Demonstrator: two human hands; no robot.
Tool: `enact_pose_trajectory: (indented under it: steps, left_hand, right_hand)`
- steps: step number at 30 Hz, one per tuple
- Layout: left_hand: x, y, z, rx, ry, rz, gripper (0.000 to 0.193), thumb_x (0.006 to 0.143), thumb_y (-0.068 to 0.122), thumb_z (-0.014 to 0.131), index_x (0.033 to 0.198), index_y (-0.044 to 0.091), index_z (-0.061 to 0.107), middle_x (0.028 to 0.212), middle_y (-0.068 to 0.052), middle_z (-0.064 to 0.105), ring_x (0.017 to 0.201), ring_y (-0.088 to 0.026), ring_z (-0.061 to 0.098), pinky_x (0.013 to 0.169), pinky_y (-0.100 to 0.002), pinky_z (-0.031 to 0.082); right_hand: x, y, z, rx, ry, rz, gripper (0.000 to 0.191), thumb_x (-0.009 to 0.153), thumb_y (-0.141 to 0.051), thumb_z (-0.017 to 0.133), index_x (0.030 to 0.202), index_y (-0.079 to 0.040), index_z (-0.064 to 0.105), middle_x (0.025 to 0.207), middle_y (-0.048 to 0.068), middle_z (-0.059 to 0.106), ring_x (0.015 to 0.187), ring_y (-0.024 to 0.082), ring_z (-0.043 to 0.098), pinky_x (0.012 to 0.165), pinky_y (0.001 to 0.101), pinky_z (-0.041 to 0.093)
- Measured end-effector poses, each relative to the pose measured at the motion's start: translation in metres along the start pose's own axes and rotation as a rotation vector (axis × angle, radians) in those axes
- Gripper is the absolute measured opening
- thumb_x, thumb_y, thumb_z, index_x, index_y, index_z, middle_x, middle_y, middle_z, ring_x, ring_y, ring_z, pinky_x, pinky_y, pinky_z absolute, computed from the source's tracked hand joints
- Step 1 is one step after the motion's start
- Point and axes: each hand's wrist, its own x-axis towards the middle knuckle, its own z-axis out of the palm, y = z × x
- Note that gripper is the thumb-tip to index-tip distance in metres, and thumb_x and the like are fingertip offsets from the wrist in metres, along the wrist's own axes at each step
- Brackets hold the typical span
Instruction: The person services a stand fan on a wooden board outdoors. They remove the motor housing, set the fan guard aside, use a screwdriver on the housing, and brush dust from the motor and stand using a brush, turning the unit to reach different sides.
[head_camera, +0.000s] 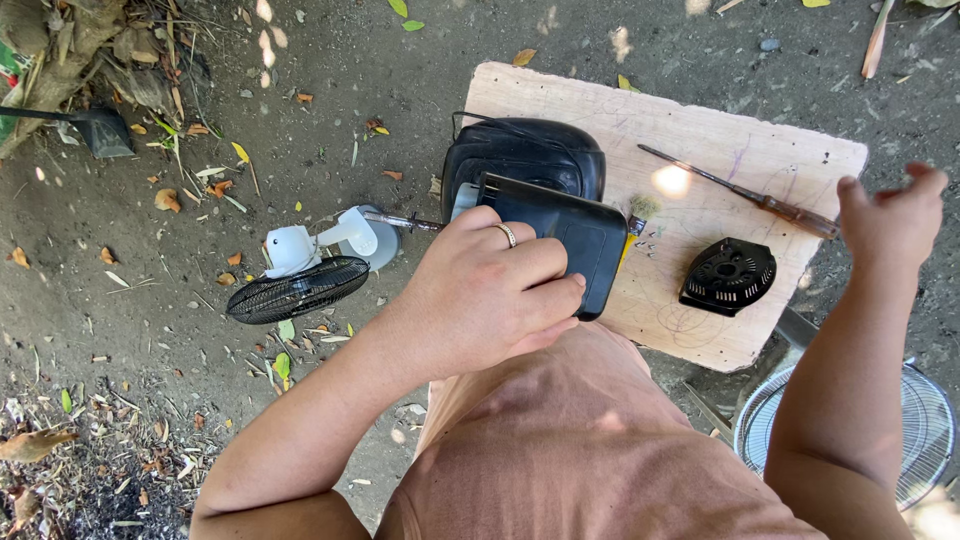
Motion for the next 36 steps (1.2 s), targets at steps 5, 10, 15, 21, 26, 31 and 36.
enact_pose_trajectory:
  steps: [5,10,15,21,26,31,36]
  left_hand:
    - [0.002,0.0,0.0,0.013,-0.018,-0.004,0.026,0.077,0.035,0.081,0.086,0.018,0.064,0.082,0.002,0.052,0.08,-0.017,0.057,0.071,-0.037,0.039]
    - [0.004,0.001,0.002,0.049,-0.052,-0.019,0.031,0.076,0.039,0.08,0.077,0.017,0.058,0.081,0.002,0.052,0.08,-0.019,0.058,0.071,-0.039,0.039]
    - [-0.006,0.003,0.001,-0.068,0.039,-0.049,0.036,0.08,0.035,0.081,0.105,0.015,0.066,0.1,-0.003,0.059,0.092,-0.023,0.061,0.083,-0.04,0.043]
    - [-0.038,0.008,0.019,0.008,0.493,-0.108,0.046,0.088,0.028,0.082,0.127,0.014,0.062,0.134,-0.009,0.058,0.124,-0.034,0.058,0.105,-0.046,0.044]
    - [-0.062,0.008,0.047,0.138,0.643,-0.325,0.071,0.086,0.046,0.082,0.139,0.011,0.049,0.151,-0.022,0.04,0.139,-0.049,0.04,0.118,-0.06,0.032]
    - [-0.072,-0.009,0.071,0.04,0.621,-0.356,0.102,0.081,0.065,0.085,0.152,0.01,0.037,0.164,-0.022,0.031,0.15,-0.047,0.039,0.117,-0.056,0.028]
    - [-0.084,-0.02,0.084,-0.011,0.597,-0.36,0.111,0.075,0.06,0.091,0.155,0.007,0.034,0.165,-0.022,0.033,0.146,-0.038,0.045,0.112,-0.052,0.032]
  right_hand:
    - [0.003,-0.01,-0.008,0.206,0.018,-0.221,0.055,0.098,-0.019,0.078,0.14,0.001,0.05,0.118,0.014,0.069,0.104,0.025,0.069,0.088,0.0413,0.056]
    - [-0.024,-0.059,-0.039,0.422,-0.05,-0.355,0.05,0.105,-0.013,0.081,0.142,0.0,0.05,0.12,0.012,0.066,0.104,0.02,0.068,0.086,0.0355,0.057]
    - [-0.093,-0.138,-0.084,0.844,-0.402,-0.542,0.064,0.097,-0.029,0.076,0.147,-0.007,0.045,0.135,0.008,0.06,0.123,0.02,0.062,0.098,0.0333,0.048]
    - [-0.155,-0.213,-0.104,1.077,-0.906,-0.69,0.105,0.08,-0.047,0.083,0.158,-0.005,0.027,0.161,0.014,0.037,0.152,0.024,0.036,0.122,0.0378,0.033]
    - [-0.159,-0.234,-0.107,1.065,-0.963,-0.689,0.098,0.079,-0.036,0.085,0.16,-0.004,0.04,0.146,0.012,0.052,0.139,0.022,0.05,0.117,0.0349,0.043]
    - [-0.162,-0.237,-0.107,1.113,-0.829,-0.696,0.088,0.081,-0.027,0.087,0.153,-0.003,0.043,0.138,0.009,0.056,0.128,0.017,0.054,0.116,0.0325,0.046]
    - [-0.162,-0.239,-0.096,1.123,-0.858,-0.691,0.095,0.08,-0.028,0.086,0.159,-0.005,0.04,0.135,0.009,0.057,0.125,0.016,0.056,0.116,0.0314,0.046]
